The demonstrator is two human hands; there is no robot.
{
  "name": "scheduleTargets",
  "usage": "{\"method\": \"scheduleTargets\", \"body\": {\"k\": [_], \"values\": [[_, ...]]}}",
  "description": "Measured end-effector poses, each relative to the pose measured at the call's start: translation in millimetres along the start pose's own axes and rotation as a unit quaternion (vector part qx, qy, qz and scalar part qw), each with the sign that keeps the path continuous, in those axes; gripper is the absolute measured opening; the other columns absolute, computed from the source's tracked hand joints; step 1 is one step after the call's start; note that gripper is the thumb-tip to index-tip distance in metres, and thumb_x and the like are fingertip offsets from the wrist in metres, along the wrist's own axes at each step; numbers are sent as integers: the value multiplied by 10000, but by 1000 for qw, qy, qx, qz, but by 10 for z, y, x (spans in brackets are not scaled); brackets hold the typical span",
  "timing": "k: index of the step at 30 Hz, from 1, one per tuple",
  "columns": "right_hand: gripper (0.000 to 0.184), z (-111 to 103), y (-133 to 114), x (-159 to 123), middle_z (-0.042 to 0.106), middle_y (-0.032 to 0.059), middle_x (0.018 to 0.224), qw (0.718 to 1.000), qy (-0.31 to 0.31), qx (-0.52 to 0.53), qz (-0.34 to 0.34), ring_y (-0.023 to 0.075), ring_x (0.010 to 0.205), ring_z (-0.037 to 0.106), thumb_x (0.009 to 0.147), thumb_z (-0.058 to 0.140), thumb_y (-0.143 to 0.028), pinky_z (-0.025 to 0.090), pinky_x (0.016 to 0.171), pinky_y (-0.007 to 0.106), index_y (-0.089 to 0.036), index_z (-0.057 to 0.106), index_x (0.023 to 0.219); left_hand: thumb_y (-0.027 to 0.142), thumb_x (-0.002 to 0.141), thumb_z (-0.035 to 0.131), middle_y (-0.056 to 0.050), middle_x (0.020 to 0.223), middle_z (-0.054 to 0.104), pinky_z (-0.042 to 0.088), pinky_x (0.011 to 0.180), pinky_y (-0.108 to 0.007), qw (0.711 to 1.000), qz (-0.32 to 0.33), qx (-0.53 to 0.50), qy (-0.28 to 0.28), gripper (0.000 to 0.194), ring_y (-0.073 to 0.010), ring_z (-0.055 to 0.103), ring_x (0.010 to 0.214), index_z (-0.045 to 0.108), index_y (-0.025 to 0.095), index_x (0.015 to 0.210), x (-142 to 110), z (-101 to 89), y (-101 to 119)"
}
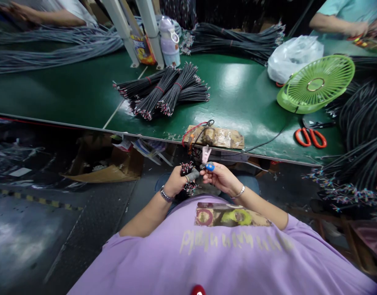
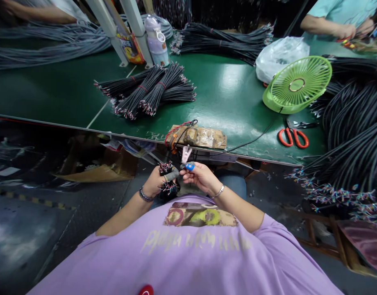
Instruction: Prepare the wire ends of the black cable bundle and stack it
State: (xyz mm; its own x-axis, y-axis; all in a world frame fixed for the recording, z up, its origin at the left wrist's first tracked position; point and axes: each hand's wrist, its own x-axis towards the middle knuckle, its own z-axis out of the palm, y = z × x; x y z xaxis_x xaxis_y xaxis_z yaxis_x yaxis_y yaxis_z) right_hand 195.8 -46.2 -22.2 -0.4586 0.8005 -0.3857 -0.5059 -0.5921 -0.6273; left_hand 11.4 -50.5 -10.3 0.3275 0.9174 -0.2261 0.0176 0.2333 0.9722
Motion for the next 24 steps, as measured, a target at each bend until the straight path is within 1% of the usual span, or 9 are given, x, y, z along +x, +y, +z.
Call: {"method": "scheduleTargets", "body": {"k": [5,10,14,16,19,22,24], "values": [[264,4,-12,-5,713,50,728,1000,-4,-14,-3,99,558,643,676,773,-298,563,545,214,-135,604,796,403,664,732,9,539,578,394,479,-216,1000,-7,-11,4,317,-92,505,471,598,117,639,0,-9,-27],[269,10,-21,-3,703,46,692,999,7,-29,-11,96,525,625,656,777,-296,558,527,221,-137,586,758,401,654,741,6,539,575,398,478,-214,1000,-10,-12,0,322,-91,507,472,598,112,647,-8,-1,8],[243,32,-38,-2,683,25,635,998,22,-52,-12,81,476,589,643,765,-278,534,486,200,-144,580,727,383,652,745,6,546,582,410,480,-215,999,-22,-19,-12,303,-91,511,470,609,113,678,-13,7,36],[225,38,-50,-2,661,6,595,998,20,-58,-5,71,449,562,642,752,-273,524,470,195,-148,579,712,368,652,746,9,550,583,419,486,-216,999,-21,-22,-17,290,-92,512,476,629,116,734,-13,12,39],[211,39,-71,-7,628,-15,544,997,7,-74,21,59,406,514,640,733,-276,507,447,198,-148,571,685,348,656,745,1,577,597,440,517,-224,999,-11,-15,-34,290,-101,527,511,650,117,802,-14,11,42],[223,37,-91,-18,602,-24,495,990,-2,-130,45,52,375,483,627,736,-274,465,407,179,-146,556,653,318,630,763,-16,642,622,451,550,-227,998,-3,8,-68,279,-108,543,559,643,110,771,-16,1,54],[240,40,-100,-23,586,-28,461,982,3,-182,40,45,362,470,615,750,-267,422,379,150,-142,546,626,293,610,776,-16,656,626,447,556,-221,996,1,34,-87,268,-108,542,574,640,106,745,-16,-4,66]]}}
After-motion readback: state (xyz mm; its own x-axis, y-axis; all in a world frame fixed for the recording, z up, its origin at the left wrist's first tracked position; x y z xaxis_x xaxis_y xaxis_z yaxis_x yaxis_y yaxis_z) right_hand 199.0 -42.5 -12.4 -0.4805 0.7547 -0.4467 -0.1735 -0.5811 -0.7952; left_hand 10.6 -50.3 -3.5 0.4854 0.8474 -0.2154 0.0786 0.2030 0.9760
